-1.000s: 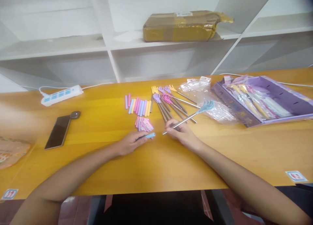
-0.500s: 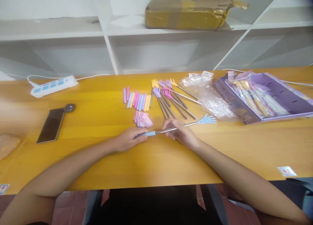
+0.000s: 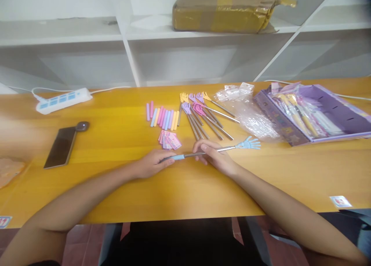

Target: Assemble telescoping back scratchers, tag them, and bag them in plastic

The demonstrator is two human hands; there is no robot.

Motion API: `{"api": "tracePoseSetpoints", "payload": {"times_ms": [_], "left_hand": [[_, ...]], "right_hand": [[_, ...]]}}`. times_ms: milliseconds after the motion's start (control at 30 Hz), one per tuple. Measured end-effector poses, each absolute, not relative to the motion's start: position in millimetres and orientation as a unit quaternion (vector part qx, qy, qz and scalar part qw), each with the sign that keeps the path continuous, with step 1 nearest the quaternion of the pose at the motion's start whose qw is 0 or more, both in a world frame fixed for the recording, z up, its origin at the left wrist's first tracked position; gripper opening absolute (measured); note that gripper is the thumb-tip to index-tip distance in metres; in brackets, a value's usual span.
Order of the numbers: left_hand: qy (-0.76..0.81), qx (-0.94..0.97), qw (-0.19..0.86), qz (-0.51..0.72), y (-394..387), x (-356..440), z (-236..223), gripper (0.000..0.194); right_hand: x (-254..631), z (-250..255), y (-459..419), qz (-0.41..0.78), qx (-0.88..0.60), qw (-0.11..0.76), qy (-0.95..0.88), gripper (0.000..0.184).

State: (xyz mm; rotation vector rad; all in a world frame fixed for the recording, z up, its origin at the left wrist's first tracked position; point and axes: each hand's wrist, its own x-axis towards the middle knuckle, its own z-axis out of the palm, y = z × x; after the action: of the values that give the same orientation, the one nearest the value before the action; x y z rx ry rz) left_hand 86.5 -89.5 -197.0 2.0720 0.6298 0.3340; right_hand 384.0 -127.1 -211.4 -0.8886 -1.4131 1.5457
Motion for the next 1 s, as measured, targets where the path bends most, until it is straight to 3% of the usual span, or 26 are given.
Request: {"api": "tracePoseSetpoints", "payload": {"times_ms": [833,1000], "left_hand": [[0.252,0.832,0.472,0.146,-88,92,-194,0.041],[0.279,0.813,0.485,0.162,-87,90,-197,0.043]], "right_hand": [[373,-216,-124,0.604,-0.345,0.399,-0.598,0.052],[368,-218,-119,0.620,-0.357,0.488,-0.499,0.050]]}}
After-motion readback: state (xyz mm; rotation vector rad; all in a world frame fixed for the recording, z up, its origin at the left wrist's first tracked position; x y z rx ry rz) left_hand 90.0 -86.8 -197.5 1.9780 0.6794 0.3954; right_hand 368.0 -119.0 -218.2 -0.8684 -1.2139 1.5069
